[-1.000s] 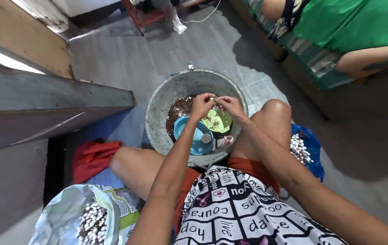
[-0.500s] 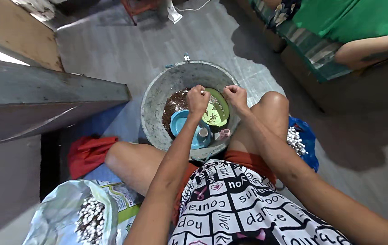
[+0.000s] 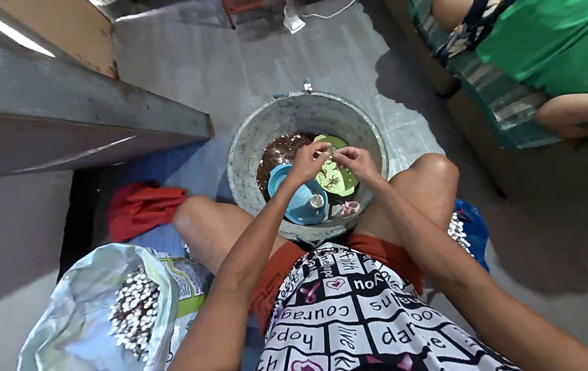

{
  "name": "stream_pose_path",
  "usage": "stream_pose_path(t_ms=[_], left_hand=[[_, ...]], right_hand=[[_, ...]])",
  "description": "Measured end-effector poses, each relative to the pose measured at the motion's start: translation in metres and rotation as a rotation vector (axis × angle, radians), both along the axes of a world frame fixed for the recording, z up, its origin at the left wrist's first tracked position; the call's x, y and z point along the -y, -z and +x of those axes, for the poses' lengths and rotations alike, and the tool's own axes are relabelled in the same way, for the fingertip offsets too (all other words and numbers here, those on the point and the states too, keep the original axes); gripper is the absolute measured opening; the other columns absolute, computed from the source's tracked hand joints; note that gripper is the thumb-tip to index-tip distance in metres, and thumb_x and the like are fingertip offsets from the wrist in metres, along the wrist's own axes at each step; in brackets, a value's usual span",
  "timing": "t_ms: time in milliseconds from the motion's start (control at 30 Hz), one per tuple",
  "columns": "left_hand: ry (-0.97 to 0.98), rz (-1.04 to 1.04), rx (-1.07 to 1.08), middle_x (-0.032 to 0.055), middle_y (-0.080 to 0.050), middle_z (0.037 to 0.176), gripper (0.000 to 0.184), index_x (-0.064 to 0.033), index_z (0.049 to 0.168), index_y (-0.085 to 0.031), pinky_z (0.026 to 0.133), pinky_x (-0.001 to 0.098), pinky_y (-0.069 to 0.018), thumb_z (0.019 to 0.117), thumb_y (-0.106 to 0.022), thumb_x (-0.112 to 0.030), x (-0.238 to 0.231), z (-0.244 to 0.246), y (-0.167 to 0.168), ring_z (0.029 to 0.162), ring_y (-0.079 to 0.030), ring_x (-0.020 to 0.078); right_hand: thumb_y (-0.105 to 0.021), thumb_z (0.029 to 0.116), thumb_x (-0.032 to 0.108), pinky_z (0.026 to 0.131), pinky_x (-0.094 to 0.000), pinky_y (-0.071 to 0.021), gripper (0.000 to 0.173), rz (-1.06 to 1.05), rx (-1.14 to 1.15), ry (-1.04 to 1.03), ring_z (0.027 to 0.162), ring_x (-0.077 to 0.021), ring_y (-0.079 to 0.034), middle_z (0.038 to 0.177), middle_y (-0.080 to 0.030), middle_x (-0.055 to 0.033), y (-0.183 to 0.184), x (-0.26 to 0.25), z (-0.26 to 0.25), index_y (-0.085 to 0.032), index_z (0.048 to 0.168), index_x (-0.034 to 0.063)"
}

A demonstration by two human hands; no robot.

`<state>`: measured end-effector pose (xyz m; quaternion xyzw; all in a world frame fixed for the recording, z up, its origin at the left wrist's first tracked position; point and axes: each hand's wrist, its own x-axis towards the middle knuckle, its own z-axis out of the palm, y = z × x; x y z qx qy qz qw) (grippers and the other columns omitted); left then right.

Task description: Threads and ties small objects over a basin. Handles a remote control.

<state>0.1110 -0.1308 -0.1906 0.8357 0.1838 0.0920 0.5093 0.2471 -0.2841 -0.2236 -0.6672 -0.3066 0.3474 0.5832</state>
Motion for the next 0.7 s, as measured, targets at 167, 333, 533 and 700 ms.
stream_pose_path(t_ms=[167, 333, 533, 700], left_hand=[[0.074, 0.330, -0.101, 0.0083, -0.074, 0.110, 0.021, -0.0105, 0.113, -0.077, 0.097, 0.0468, -0.0562, 0.1023, -0.061, -0.019, 0.004, -0.023, 0.001, 0.104, -0.071, 0.0214], [0.064, 0.409, -0.141, 0.0117, -0.074, 0.106, 0.021, -0.0069, 0.110, -0.076, 0.097, 0.0468, -0.0558, 0.1025, -0.058, -0.013, 0.007, -0.033, 0.007, 0.102, -0.071, 0.0252], [0.013, 0.406, -0.154, 0.0109, -0.073, 0.093, 0.019, -0.0050, 0.098, -0.075, 0.084, 0.0474, -0.0575, 0.0990, -0.058, -0.015, 0.007, -0.038, 0.015, 0.088, -0.071, 0.0248], [-0.006, 0.412, -0.226, 0.0111, -0.071, 0.090, 0.020, -0.0052, 0.100, -0.073, 0.083, 0.0485, -0.0566, 0.0995, -0.057, -0.017, 0.002, -0.040, 0.023, 0.087, -0.070, 0.0260]], right_hand=[[-0.068, 0.1002, 0.023, 0.078, -0.0360, -0.0612, 0.022, -0.035, 0.085, -0.153, 0.077, -0.0143, -0.071, 0.089, -0.075, -0.0070, 0.006, -0.005, -0.015, -0.075, 0.107, 0.0031], [-0.065, 0.1022, 0.023, 0.079, -0.0356, -0.0613, 0.024, -0.037, 0.120, -0.249, 0.078, -0.0136, -0.071, 0.091, -0.075, -0.0070, 0.011, -0.008, -0.020, -0.075, 0.107, 0.0023], [-0.068, 0.0992, 0.026, 0.078, -0.0348, -0.0605, 0.021, -0.086, 0.279, -0.264, 0.078, -0.0109, -0.070, 0.087, -0.074, -0.0044, 0.007, -0.011, -0.027, -0.076, 0.101, 0.0060], [-0.069, 0.0963, 0.028, 0.072, -0.0376, -0.0609, 0.019, -0.108, 0.442, -0.224, 0.072, -0.0110, -0.070, 0.081, -0.073, -0.0024, 0.012, -0.016, -0.035, -0.075, 0.095, 0.0094]])
